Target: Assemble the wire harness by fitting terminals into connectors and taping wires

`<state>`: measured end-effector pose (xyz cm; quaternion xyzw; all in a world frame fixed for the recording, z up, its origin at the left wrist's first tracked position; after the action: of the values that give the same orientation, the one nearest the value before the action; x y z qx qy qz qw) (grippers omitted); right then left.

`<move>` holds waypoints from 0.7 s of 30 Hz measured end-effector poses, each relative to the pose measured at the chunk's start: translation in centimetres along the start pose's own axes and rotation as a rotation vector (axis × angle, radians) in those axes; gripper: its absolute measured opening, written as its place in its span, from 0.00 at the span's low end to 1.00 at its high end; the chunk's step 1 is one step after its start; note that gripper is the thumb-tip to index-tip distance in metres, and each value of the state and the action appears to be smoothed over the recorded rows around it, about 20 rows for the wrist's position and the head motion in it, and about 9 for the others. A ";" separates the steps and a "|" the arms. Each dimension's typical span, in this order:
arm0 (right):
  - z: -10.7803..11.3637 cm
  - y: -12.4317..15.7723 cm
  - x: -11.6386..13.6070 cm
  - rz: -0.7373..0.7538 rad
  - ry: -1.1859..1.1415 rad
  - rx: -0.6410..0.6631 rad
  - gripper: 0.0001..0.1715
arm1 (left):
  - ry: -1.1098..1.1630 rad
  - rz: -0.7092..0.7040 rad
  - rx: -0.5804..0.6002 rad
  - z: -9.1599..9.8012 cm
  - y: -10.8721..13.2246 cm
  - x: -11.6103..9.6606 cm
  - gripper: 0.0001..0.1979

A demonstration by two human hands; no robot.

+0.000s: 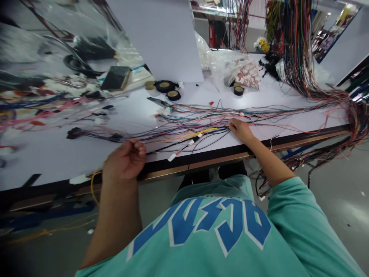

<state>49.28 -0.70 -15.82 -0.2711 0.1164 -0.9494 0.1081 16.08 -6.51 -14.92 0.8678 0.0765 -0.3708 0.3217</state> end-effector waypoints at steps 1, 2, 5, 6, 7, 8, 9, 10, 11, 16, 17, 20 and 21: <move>0.0 0.0 -0.1 -0.013 -0.001 -0.014 0.03 | -0.005 0.000 0.003 0.1 -0.1 0.1 0.25; 0.0 0.1 -0.1 -0.023 0.001 -0.023 0.02 | -0.011 0.000 0.007 0.1 -0.3 0.1 0.25; -0.1 0.0 -0.2 -0.017 0.015 -0.027 0.02 | -0.030 0.002 0.013 0.4 -0.8 0.3 0.24; -0.1 0.0 -0.2 -0.007 0.020 -0.025 0.03 | -0.032 0.001 0.010 0.4 -0.9 0.3 0.24; -0.1 -0.1 -0.1 0.003 0.027 -0.023 0.04 | -0.029 -0.003 0.006 0.4 -0.9 0.2 0.24; -0.1 -0.2 -0.1 0.010 0.038 -0.018 0.05 | -0.025 -0.002 0.003 0.4 -0.9 0.2 0.24; -0.1 -0.3 0.0 0.013 0.053 -0.012 0.06 | -0.020 0.001 -0.001 0.4 -0.8 0.2 0.23; -0.1 -0.4 0.0 0.012 0.075 -0.003 0.07 | -0.014 0.003 -0.004 0.4 -0.8 0.1 0.23; -0.1 -0.6 0.0 0.009 0.103 0.010 0.07 | -0.010 0.007 -0.005 0.4 -0.8 0.1 0.23; -0.1 -1.0 0.5 -0.003 0.303 0.105 0.11 | 0.002 -0.001 0.003 0.6 -0.9 0.1 0.23; -0.1 -1.0 0.6 -0.018 0.356 0.129 0.12 | 0.003 0.000 0.006 0.6 -1.0 0.1 0.23; 0.0 -1.1 1.5 -0.086 0.541 0.229 0.13 | -0.005 0.012 0.009 0.7 -1.1 0.2 0.24; -0.1 -1.1 1.9 -0.101 0.601 0.268 0.14 | -0.009 0.016 0.009 0.7 -1.2 0.3 0.24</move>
<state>47.56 -0.18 -14.66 0.0322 0.0036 -0.9979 0.0566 15.42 -6.08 -16.05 0.8683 0.0665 -0.3724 0.3209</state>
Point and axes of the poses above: each hand's wrist, its own y-axis away from the middle knuckle, its own z-axis out of the back of the hand, x = y × z, the point moved 5 cm from there along -y, towards the middle knuckle, and after that the axes turned 8 degrees about y, right-handed, at the moved point
